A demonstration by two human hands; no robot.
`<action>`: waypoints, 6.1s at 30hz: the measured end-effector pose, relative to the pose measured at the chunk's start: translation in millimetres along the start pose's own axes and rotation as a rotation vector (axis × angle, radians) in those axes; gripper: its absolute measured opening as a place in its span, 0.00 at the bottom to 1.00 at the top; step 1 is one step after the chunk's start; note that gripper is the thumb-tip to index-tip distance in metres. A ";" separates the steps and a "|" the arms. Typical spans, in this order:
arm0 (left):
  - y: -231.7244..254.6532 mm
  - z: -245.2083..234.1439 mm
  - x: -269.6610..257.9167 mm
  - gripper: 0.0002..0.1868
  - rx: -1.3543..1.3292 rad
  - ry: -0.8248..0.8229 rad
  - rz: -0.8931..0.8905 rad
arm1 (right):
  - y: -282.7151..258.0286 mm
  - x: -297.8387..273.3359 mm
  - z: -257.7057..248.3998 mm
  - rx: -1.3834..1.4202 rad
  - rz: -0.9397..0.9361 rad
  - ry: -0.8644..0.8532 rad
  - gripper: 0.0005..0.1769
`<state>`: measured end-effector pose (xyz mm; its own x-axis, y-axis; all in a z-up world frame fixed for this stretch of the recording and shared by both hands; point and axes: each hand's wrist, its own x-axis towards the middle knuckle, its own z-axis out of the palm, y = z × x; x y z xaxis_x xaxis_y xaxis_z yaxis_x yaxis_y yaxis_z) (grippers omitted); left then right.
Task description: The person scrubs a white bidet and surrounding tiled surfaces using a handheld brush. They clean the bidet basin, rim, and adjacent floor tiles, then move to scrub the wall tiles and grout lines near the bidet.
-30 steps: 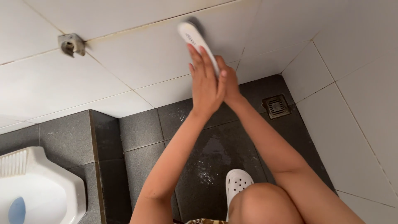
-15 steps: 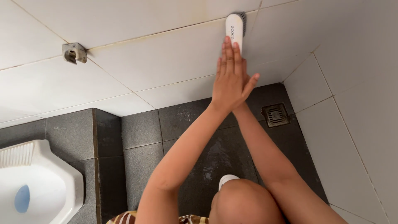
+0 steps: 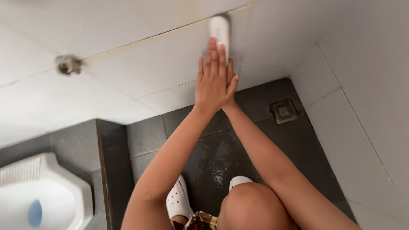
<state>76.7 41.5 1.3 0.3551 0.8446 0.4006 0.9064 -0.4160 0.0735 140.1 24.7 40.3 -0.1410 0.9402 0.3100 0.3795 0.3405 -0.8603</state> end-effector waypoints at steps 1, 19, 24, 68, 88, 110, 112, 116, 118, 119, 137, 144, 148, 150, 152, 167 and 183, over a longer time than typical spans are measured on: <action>10.0 3.4 6.9 0.45 -0.015 -0.005 0.025 | 0.5 -2.1 -7.1 0.003 0.018 0.023 0.18; 5.8 70.0 3.1 0.49 -0.261 -0.726 0.136 | 14.6 -49.1 -36.6 0.094 0.207 0.266 0.13; 33.5 45.6 31.2 0.36 -0.624 -0.271 0.222 | 11.5 -19.7 -30.4 0.117 0.233 0.333 0.13; 30.0 25.3 63.0 0.35 -0.440 0.008 0.449 | 103.5 -122.5 -21.7 -0.144 0.237 0.252 0.22; 8.7 163.3 -1.3 0.44 -0.323 -0.581 0.296 | 111.9 -303.1 47.0 0.035 0.606 0.077 0.25; -50.7 129.6 -45.8 0.43 -0.169 -1.293 0.076 | 248.2 -108.9 133.2 0.234 0.939 -0.222 0.30; -63.0 137.4 -59.1 0.46 -0.123 -1.472 0.061 | 267.0 -122.9 142.6 0.255 0.973 -0.259 0.30; -92.5 276.0 -146.4 0.44 -0.215 -1.614 0.140 | 273.0 -108.2 139.7 -0.004 0.928 -0.451 0.29; -93.6 271.9 -161.1 0.46 -0.329 -1.507 0.042 | 262.2 -81.8 124.1 -0.277 0.814 -0.604 0.27; -92.4 233.8 -151.3 0.44 -0.324 -1.404 -0.020 | 263.0 -70.7 123.8 -0.509 0.667 -0.607 0.22; -143.6 190.2 -206.2 0.49 -0.282 -0.754 -0.629 | 241.1 -24.3 172.9 -0.883 0.278 -0.593 0.21; -118.4 209.4 -211.9 0.52 -0.259 -0.669 -0.623 | 240.7 -23.5 176.7 -0.917 0.201 -0.578 0.26; -146.8 199.2 -229.1 0.53 -0.158 -0.691 -0.685 | 247.0 -36.2 258.4 -0.822 0.155 -0.573 0.23; -167.7 195.5 -240.4 0.52 -0.159 -0.675 -0.726 | 256.6 -39.8 308.6 -0.744 0.203 -0.649 0.19; -184.2 201.2 -254.3 0.53 -0.174 -0.700 -0.744 | 248.1 -44.7 321.3 -0.672 0.155 -0.666 0.17; -121.4 227.1 -286.4 0.29 0.066 -0.764 -0.535 | 218.0 -87.7 244.5 -0.552 0.393 -0.943 0.18; -177.5 177.9 -266.2 0.47 -0.121 -0.852 -0.479 | 224.0 -70.3 266.0 -0.470 0.307 -0.803 0.22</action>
<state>-138.1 -49.5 -280.9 0.0456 0.8735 -0.4846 0.9848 0.0420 0.1684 -8.2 34.0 -281.9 -0.4896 0.7652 -0.4181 0.8048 0.2119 -0.5545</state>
